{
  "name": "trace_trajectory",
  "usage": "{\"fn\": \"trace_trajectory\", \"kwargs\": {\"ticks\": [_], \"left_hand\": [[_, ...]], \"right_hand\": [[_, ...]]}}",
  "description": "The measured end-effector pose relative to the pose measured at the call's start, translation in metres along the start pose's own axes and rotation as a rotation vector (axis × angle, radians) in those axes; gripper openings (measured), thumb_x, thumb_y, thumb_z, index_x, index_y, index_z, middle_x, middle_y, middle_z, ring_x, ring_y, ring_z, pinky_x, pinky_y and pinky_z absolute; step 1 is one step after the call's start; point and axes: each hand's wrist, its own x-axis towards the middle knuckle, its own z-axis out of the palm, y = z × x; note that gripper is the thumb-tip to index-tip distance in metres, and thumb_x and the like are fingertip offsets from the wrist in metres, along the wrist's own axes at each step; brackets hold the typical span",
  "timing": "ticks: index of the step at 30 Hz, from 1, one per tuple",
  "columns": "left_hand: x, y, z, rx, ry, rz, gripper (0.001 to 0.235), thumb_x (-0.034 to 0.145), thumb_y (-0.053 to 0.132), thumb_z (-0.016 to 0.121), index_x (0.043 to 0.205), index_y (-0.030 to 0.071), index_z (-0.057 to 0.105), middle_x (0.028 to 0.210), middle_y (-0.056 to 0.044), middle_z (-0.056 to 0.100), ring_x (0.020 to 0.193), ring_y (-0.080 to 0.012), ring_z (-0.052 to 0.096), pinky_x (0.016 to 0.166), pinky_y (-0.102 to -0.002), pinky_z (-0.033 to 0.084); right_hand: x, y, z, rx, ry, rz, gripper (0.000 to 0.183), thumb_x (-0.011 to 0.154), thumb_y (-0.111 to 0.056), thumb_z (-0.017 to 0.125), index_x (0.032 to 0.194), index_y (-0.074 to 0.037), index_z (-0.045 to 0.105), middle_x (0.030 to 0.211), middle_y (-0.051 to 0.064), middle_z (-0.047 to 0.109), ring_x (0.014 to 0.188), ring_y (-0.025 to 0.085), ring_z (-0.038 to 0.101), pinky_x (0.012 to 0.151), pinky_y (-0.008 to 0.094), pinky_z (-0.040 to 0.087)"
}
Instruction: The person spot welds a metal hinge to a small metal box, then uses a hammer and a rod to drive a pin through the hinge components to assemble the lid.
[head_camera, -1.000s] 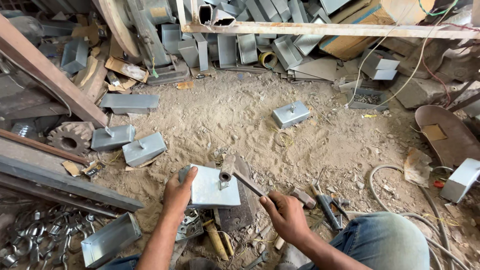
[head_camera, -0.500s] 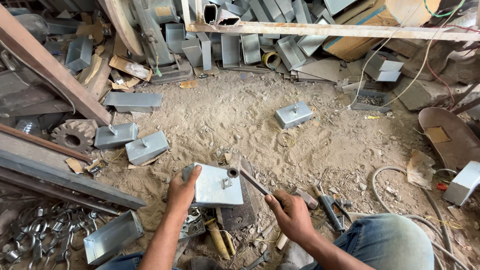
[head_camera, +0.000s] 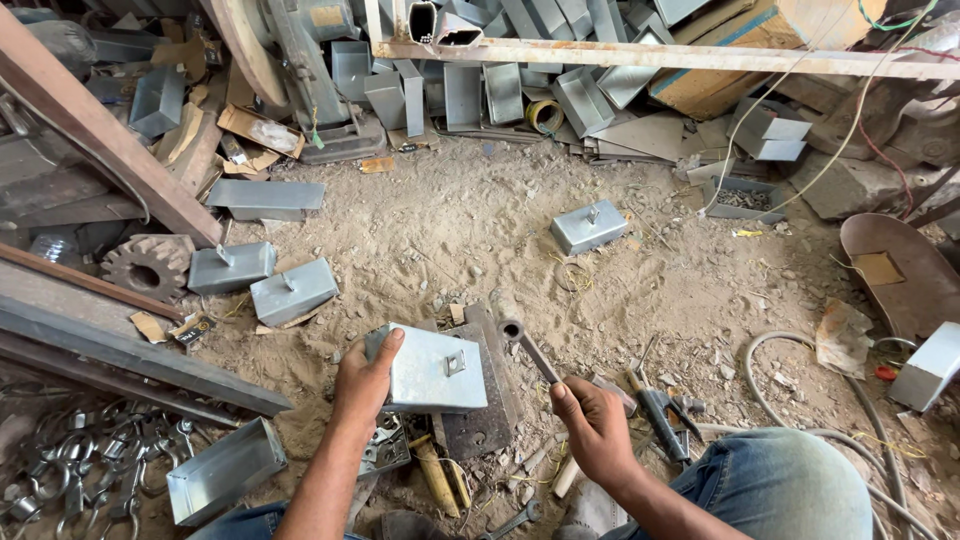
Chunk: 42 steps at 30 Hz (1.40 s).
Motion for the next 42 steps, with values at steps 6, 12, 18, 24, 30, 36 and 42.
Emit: {"fn": "trace_trajectory", "kwargs": {"ticks": [6, 12, 18, 24, 30, 36, 42], "left_hand": [[-0.002, 0.001, -0.001, -0.007, 0.002, 0.015, 0.065, 0.086, 0.060, 0.067, 0.115, 0.002, 0.067, 0.097, -0.017, 0.075, 0.090, -0.0257, 0.075, 0.082, -0.039, 0.061], [-0.005, 0.004, -0.001, -0.002, 0.002, -0.017, 0.069, 0.084, 0.062, 0.066, 0.121, 0.004, 0.064, 0.098, -0.017, 0.075, 0.090, -0.0261, 0.075, 0.081, -0.040, 0.062], [-0.004, 0.004, 0.000, -0.025, -0.008, 0.008, 0.070, 0.082, 0.062, 0.066, 0.122, 0.004, 0.064, 0.097, -0.017, 0.075, 0.090, -0.0256, 0.075, 0.081, -0.040, 0.062], [-0.002, 0.004, 0.001, -0.008, -0.005, 0.021, 0.070, 0.083, 0.062, 0.068, 0.119, 0.001, 0.066, 0.097, -0.017, 0.075, 0.092, -0.0253, 0.075, 0.083, -0.040, 0.061], [-0.002, 0.008, -0.001, 0.024, 0.021, 0.008, 0.063, 0.087, 0.057, 0.068, 0.119, 0.002, 0.068, 0.101, -0.016, 0.075, 0.095, -0.0248, 0.074, 0.087, -0.039, 0.058], [-0.005, 0.008, -0.001, -0.023, 0.022, 0.052, 0.059, 0.087, 0.053, 0.071, 0.116, 0.001, 0.070, 0.103, -0.017, 0.077, 0.094, -0.0237, 0.074, 0.084, -0.038, 0.057], [-0.006, 0.006, 0.003, -0.027, 0.009, 0.006, 0.057, 0.087, 0.052, 0.069, 0.116, 0.002, 0.068, 0.101, -0.015, 0.076, 0.090, -0.0243, 0.075, 0.079, -0.038, 0.060]], "right_hand": [[-0.001, 0.000, -0.002, 0.019, 0.046, -0.050, 0.050, 0.106, -0.039, 0.052, 0.068, -0.007, 0.051, 0.056, -0.001, 0.044, 0.052, 0.009, 0.039, 0.046, 0.030, 0.031], [0.003, 0.011, 0.002, 0.002, 0.026, 0.010, 0.049, 0.103, -0.040, 0.051, 0.063, -0.012, 0.053, 0.052, -0.003, 0.047, 0.046, 0.008, 0.036, 0.040, 0.029, 0.027], [0.001, 0.015, 0.002, -0.077, 0.032, -0.013, 0.048, 0.104, -0.038, 0.051, 0.063, -0.012, 0.052, 0.051, -0.002, 0.046, 0.044, 0.008, 0.035, 0.038, 0.032, 0.027], [0.000, -0.005, -0.011, -0.112, 0.155, -0.657, 0.053, 0.106, -0.051, 0.036, 0.073, -0.013, 0.051, 0.058, 0.000, 0.044, 0.046, 0.011, 0.042, 0.044, 0.032, 0.034], [-0.001, -0.023, -0.005, -0.080, 0.078, -0.588, 0.054, 0.107, -0.050, 0.033, 0.077, -0.010, 0.054, 0.065, 0.004, 0.046, 0.054, 0.015, 0.047, 0.050, 0.034, 0.039], [0.023, 0.013, 0.017, -0.129, -0.044, 0.468, 0.048, 0.106, -0.040, 0.050, 0.073, -0.006, 0.057, 0.062, 0.004, 0.051, 0.053, 0.016, 0.041, 0.049, 0.037, 0.034], [0.027, 0.120, 0.040, 0.204, -0.186, 0.921, 0.024, 0.105, -0.029, 0.054, 0.091, -0.009, 0.054, 0.068, 0.000, 0.049, 0.055, 0.013, 0.044, 0.049, 0.032, 0.039]]}}
